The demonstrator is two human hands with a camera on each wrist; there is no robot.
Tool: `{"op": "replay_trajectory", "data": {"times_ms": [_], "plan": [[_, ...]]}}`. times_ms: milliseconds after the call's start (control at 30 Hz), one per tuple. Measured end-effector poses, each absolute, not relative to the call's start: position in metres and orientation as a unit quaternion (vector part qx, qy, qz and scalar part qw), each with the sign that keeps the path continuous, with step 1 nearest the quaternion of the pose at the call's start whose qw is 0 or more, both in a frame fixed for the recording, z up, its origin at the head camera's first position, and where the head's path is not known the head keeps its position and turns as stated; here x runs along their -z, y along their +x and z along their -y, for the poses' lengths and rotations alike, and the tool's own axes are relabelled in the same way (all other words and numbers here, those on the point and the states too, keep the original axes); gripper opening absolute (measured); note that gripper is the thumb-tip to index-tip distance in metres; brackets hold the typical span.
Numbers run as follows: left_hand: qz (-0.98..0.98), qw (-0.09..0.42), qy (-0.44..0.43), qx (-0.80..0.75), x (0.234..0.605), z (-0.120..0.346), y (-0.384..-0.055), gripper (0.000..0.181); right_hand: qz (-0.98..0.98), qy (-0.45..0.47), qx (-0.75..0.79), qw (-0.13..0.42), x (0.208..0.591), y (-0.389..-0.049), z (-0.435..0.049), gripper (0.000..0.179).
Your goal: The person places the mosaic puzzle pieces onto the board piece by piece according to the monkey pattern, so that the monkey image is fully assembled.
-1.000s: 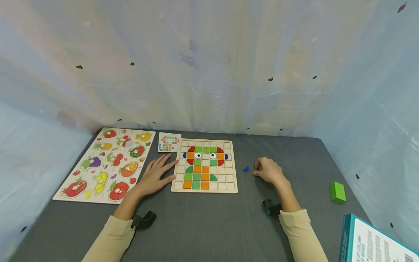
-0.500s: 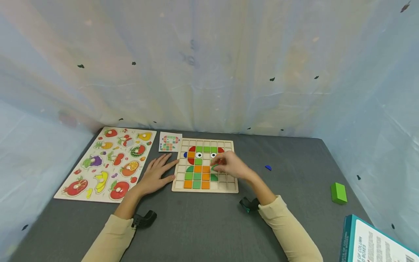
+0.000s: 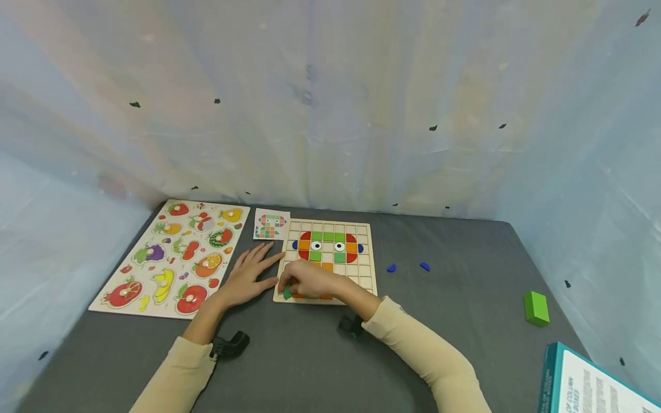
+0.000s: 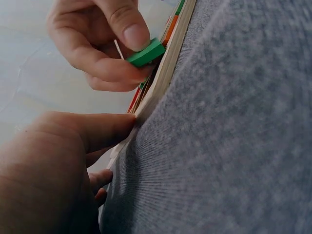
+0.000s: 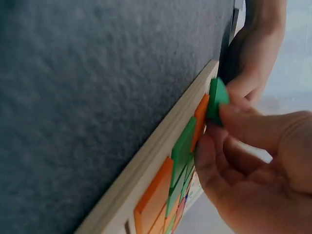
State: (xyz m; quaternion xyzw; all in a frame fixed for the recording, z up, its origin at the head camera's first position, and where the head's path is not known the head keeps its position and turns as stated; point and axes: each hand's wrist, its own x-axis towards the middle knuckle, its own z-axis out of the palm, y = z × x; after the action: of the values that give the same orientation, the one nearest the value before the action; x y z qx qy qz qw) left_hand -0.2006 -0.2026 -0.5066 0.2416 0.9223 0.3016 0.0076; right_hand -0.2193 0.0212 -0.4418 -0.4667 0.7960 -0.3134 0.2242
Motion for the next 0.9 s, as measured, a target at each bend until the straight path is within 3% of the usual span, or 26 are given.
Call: {"op": "replay_trajectory", "data": {"times_ms": [200, 300, 400, 500, 900], "plan": [[-0.926, 0.007, 0.239, -0.291, 0.505, 0.205, -0.201, 0.066, -0.867, -0.477, 0.147, -0.004, 0.435, -0.186, -0.026, 0.018], [-0.926, 0.003, 0.238, -0.292, 0.504, 0.206, -0.200, 0.065, -0.883, -0.465, 0.038, -0.057, 0.435, -0.153, -0.024, 0.034], [-0.925, -0.003, 0.240, -0.295, 0.505, 0.206, -0.199, 0.064, -0.884, -0.464, -0.049, -0.021, 0.441, -0.125, -0.020, 0.064], [-0.925, -0.003, 0.243, -0.293, 0.507, 0.205, -0.198, 0.064, -0.880, -0.461, -0.106, 0.032, 0.447, -0.112, -0.019, 0.077], [-0.922, 0.003, 0.250, -0.294, 0.507, 0.202, -0.200, 0.064, -0.834, -0.548, 0.003, 0.059, 0.448, -0.143, -0.046, 0.071]]}}
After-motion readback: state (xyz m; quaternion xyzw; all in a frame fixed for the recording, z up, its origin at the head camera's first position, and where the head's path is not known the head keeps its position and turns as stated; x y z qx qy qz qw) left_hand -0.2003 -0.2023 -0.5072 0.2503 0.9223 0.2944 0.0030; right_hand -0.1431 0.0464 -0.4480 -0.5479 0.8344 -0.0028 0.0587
